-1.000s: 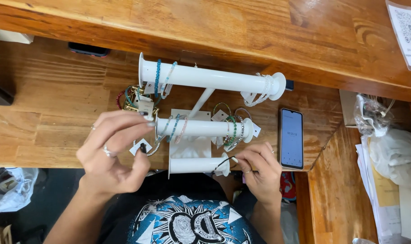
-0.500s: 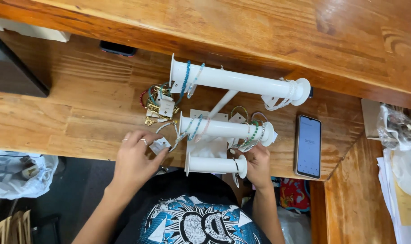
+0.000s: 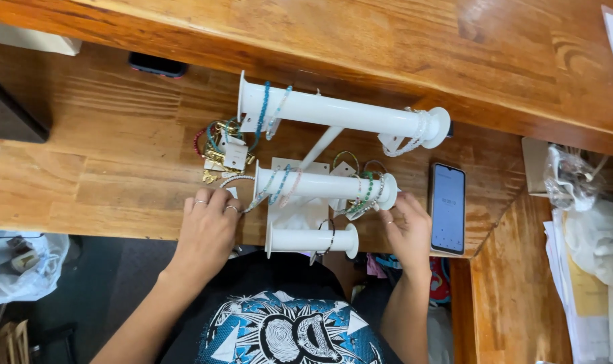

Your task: Organizing and placing various bracelets onto a three-tiered jewelry display stand on a wooden counter.

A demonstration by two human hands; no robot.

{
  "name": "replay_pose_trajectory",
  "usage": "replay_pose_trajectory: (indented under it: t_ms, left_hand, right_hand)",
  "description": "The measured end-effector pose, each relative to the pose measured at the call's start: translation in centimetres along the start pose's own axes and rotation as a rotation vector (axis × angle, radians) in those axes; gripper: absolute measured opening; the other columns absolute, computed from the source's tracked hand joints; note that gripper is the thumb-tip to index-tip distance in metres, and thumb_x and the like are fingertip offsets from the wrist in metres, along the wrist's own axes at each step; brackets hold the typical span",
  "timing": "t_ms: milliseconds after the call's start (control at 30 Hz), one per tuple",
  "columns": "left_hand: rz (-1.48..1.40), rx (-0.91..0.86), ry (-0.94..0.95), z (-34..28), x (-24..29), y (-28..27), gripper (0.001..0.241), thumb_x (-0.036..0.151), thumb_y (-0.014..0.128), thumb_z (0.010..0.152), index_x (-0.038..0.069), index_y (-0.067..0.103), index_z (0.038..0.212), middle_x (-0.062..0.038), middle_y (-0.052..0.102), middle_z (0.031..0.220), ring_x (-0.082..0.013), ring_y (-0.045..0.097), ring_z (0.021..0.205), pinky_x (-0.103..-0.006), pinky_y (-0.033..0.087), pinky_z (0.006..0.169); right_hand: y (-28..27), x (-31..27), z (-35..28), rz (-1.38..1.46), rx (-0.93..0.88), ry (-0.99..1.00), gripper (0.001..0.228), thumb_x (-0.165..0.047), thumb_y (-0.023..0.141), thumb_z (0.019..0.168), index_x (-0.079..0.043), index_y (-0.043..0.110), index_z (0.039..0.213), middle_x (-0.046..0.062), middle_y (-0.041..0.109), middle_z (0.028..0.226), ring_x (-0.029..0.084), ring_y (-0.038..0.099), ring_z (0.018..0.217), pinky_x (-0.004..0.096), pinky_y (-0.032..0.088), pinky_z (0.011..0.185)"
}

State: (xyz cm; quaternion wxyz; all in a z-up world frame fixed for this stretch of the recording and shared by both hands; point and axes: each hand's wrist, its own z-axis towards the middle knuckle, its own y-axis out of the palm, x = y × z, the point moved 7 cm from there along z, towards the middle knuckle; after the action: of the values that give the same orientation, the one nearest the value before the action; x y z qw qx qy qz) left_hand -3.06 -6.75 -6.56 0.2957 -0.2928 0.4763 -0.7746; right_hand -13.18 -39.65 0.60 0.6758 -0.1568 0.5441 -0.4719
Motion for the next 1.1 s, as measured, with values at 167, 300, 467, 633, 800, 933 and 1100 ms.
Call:
replay_pose_trajectory:
  t_ms: [167, 300, 467, 633, 800, 933, 1100]
  left_hand:
    - [-0.148, -0.006, -0.176, -0.3, -1.1, -1.5, 0.004, 0.020, 0.068, 0.094, 0.022, 0.070, 0.096, 0.004, 0.062, 0.095, -0.0239, 0.060, 0.102, -0.0359, 0.037, 0.081]
    - [-0.382, 0.045, -0.383, -1.3, -3.2, -3.7, 0.003, 0.019, 0.068, 0.101, 0.021, 0.070, 0.102, 0.007, 0.073, 0.095, -0.0219, 0.067, 0.103, -0.0353, 0.039, 0.089]
    - [-0.708, -0.021, -0.661, -1.2, -2.3, -9.1, 0.019, 0.019, 0.064, 0.097, 0.018, 0.063, 0.115, 0.006, 0.075, 0.105, -0.0202, 0.060, 0.097, -0.0358, 0.046, 0.088]
    - [-1.119, 0.121, -0.517, -1.5, -0.5, -10.4, 0.021, 0.005, 0.070, 0.092, 0.007, 0.065, 0.112, -0.003, 0.069, 0.096, -0.0109, 0.063, 0.087, -0.0241, 0.051, 0.084]
    - [-1.316, 0.079, -0.434, -1.6, 1.3, -9.9, 0.023, 0.000, 0.067, 0.092, 0.005, 0.075, 0.113, -0.009, 0.083, 0.103, -0.0144, 0.079, 0.096, -0.0244, 0.063, 0.083]
    - [-1.291, 0.015, -0.402, -0.5, 2.7, -10.9, 0.026, 0.005, 0.064, 0.094, 0.006, 0.077, 0.116, -0.008, 0.084, 0.108, -0.0146, 0.079, 0.102, -0.0262, 0.061, 0.095]
    - [-1.104, -0.093, -0.280, 0.6, 4.0, -11.1, 0.033, 0.011, 0.061, 0.094, 0.015, 0.076, 0.122, -0.002, 0.082, 0.119, -0.0123, 0.078, 0.109, -0.0245, 0.057, 0.092]
  right_hand:
    - [0.2, 2.5, -0.3, -0.191, -0.020, -0.008, 0.005, -0.006, 0.076, 0.088, -0.007, 0.074, 0.093, 0.008, 0.069, 0.099, 0.031, 0.067, 0.100, 0.042, 0.050, 0.091]
    - [1.3, 1.5, 0.1, -0.252, -0.072, 0.022, 0.008, -0.017, 0.076, 0.090, -0.009, 0.074, 0.092, 0.006, 0.068, 0.099, 0.029, 0.065, 0.101, 0.041, 0.047, 0.088]
    - [3.6, 2.0, 1.3, -0.183, -0.144, 0.079, 0.022, -0.006, 0.061, 0.081, -0.001, 0.067, 0.102, 0.015, 0.067, 0.105, 0.040, 0.059, 0.099, 0.055, 0.037, 0.101]
    - [6.1, 5.7, 2.0, -0.290, -0.181, 0.125, 0.031, 0.008, 0.063, 0.066, -0.005, 0.062, 0.095, 0.011, 0.067, 0.093, 0.035, 0.064, 0.089, 0.055, 0.043, 0.106]
    - [6.8, 5.6, 1.9, -0.317, -0.351, 0.313, 0.035, -0.015, 0.072, 0.078, -0.015, 0.066, 0.112, 0.011, 0.072, 0.105, 0.037, 0.064, 0.108, 0.055, 0.044, 0.100]
    - [5.9, 4.8, 1.9, -0.180, -0.326, 0.425, 0.025, -0.017, 0.072, 0.077, -0.013, 0.066, 0.101, 0.009, 0.073, 0.100, 0.028, 0.067, 0.098, 0.043, 0.052, 0.080]
    - [4.0, 2.6, 0.8, 0.070, -0.379, 0.606, 0.021, -0.006, 0.067, 0.086, -0.008, 0.066, 0.107, 0.006, 0.068, 0.086, 0.018, 0.061, 0.075, 0.036, 0.052, 0.068]
